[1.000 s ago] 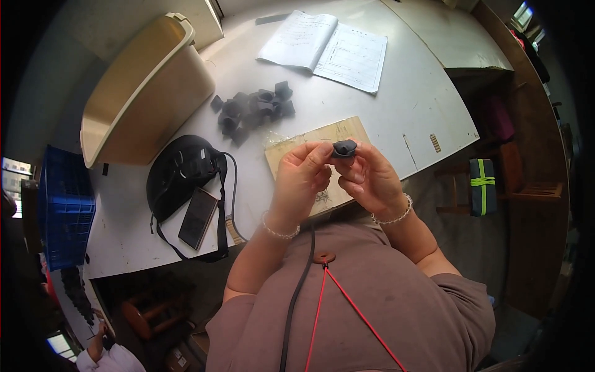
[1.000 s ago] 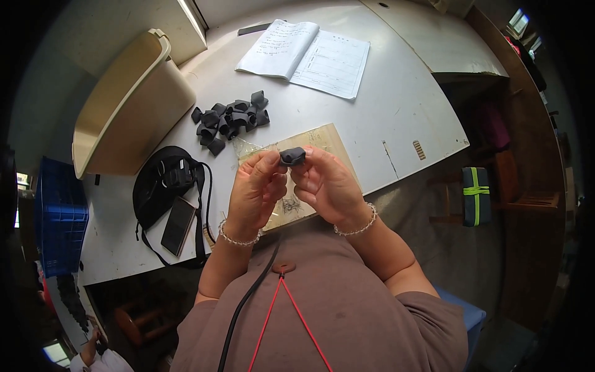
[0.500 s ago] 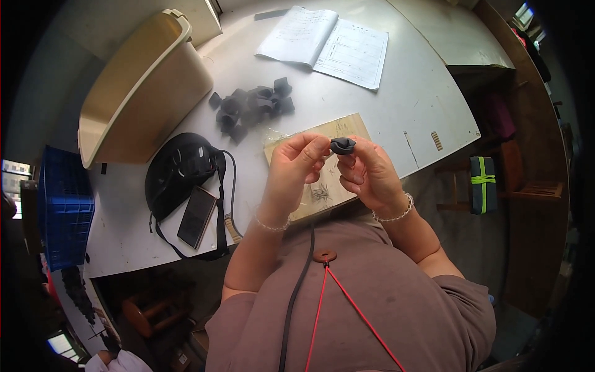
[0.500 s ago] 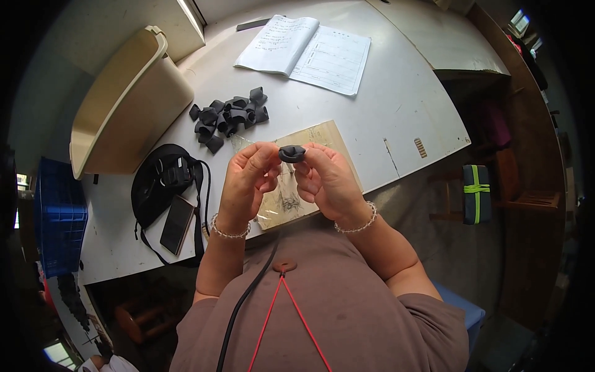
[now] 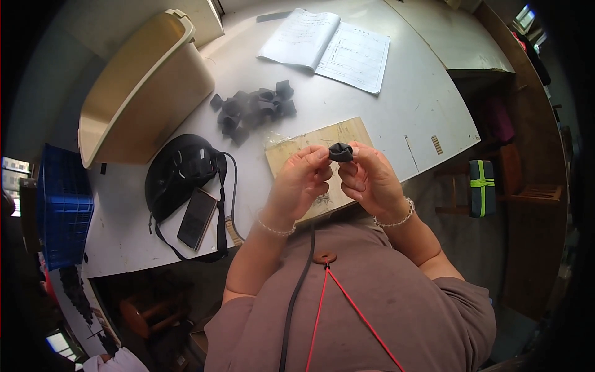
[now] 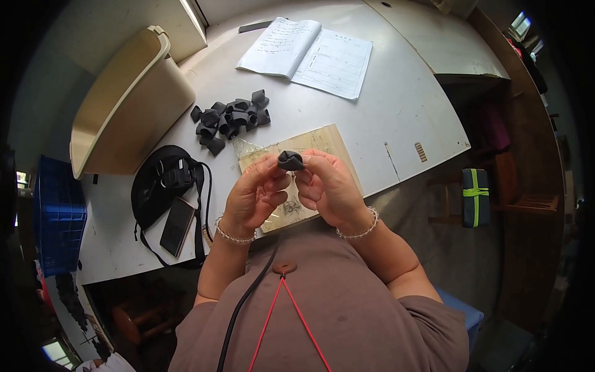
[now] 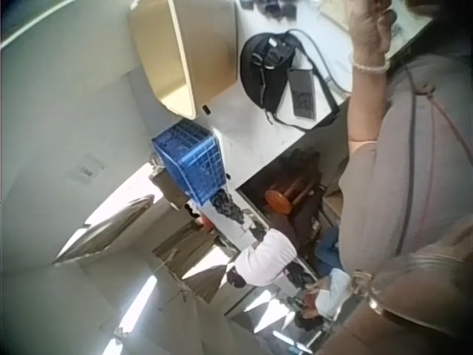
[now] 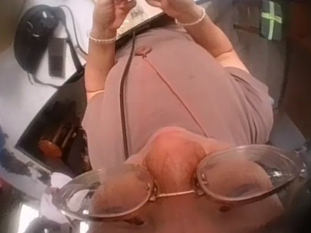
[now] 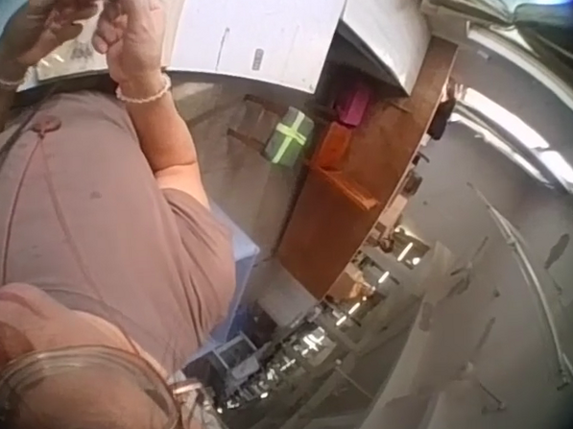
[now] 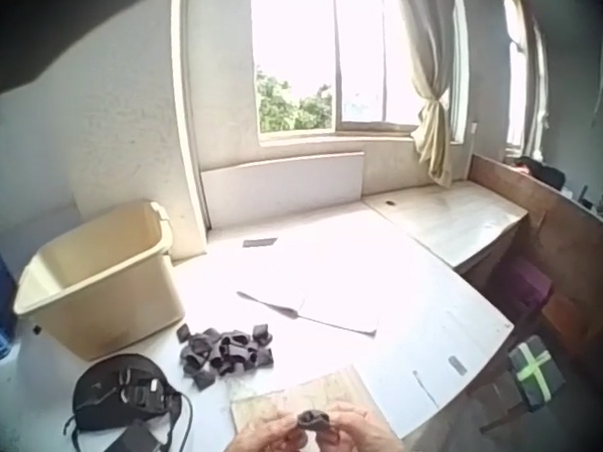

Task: The recorder is inspecting and assembling small black plastic components at a desk with an assistant.

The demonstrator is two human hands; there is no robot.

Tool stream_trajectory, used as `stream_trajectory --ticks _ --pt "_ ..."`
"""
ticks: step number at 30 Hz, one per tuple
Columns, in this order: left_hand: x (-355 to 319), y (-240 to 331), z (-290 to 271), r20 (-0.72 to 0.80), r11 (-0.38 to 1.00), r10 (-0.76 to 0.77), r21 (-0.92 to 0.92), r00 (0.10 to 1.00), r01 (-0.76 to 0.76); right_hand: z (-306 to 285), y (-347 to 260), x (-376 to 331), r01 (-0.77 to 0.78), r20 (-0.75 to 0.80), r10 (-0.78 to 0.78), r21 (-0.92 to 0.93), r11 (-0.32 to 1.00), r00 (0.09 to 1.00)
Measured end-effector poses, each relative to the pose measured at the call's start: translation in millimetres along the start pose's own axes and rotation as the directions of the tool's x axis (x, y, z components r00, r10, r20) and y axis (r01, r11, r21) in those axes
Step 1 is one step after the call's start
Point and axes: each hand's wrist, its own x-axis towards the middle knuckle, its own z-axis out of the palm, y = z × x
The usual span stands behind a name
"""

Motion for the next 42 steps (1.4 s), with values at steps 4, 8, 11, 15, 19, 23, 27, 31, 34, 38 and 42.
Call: stream_trajectory --ticks 4,8,11,15,19,23,27,31,34,38,42 --pt "2 -15 -7 -0.087 0.999 0.045 0.034 0.995 -0.042 -4 3 3 -0.011 -0.041 0.008 -0.072 0.997 0.999" --pt "-2 -16 -6 -0.006 0.995 0.103 0.001 0.995 -0.103 3 1 -4 -0.034 -0.015 0.034 -0.031 0.999 0.999" --pt "2 -14 -9 -0.042 0.995 0.076 -0.068 0.996 -0.079 3 3 -5 -0.026 0.000 0.026 -0.021 0.999 1.000" --pt "2 -17 -4 -0.066 0.993 0.076 -0.084 0.995 -0.081 8 0 -5 0.016 -0.001 -0.016 -0.034 0.999 1.000" --pt "-2 -27 -12 -0.077 0.989 0.053 -0.131 0.996 -0.063 2 9 -6 -0.013 -0.057 0.013 0.005 1.000 0.998" --pt "1 -27 -10 -0.118 0.993 0.058 -0.092 0.991 -0.069 7 9 -5 -0.002 -0.052 0.004 0.050 0.999 0.999" --pt "-2 -27 -1 -0.149 0.994 0.035 -0.096 0.988 -0.050 10 7 -8 -0.010 -0.039 0.012 0.053 0.999 0.999" --pt "-1 -31 -3 -0.187 0.994 0.037 -0.092 0.982 -0.055 6 12 -8 0.018 -0.058 -0.015 0.048 0.999 0.998" --pt "-1 -32 -3 -0.152 0.995 0.062 -0.065 0.986 -0.072 2 12 -5 0.036 -0.008 -0.036 0.073 0.997 0.999" --pt "-2 -31 -3 -0.174 0.993 0.073 -0.077 0.982 -0.087 -2 12 -4 0.004 -0.016 -0.003 0.075 0.997 1.000" --pt "2 -27 0 -0.157 0.990 0.117 -0.060 0.981 -0.127 -9 14 -2 -0.019 0.059 0.009 0.161 0.987 0.998"
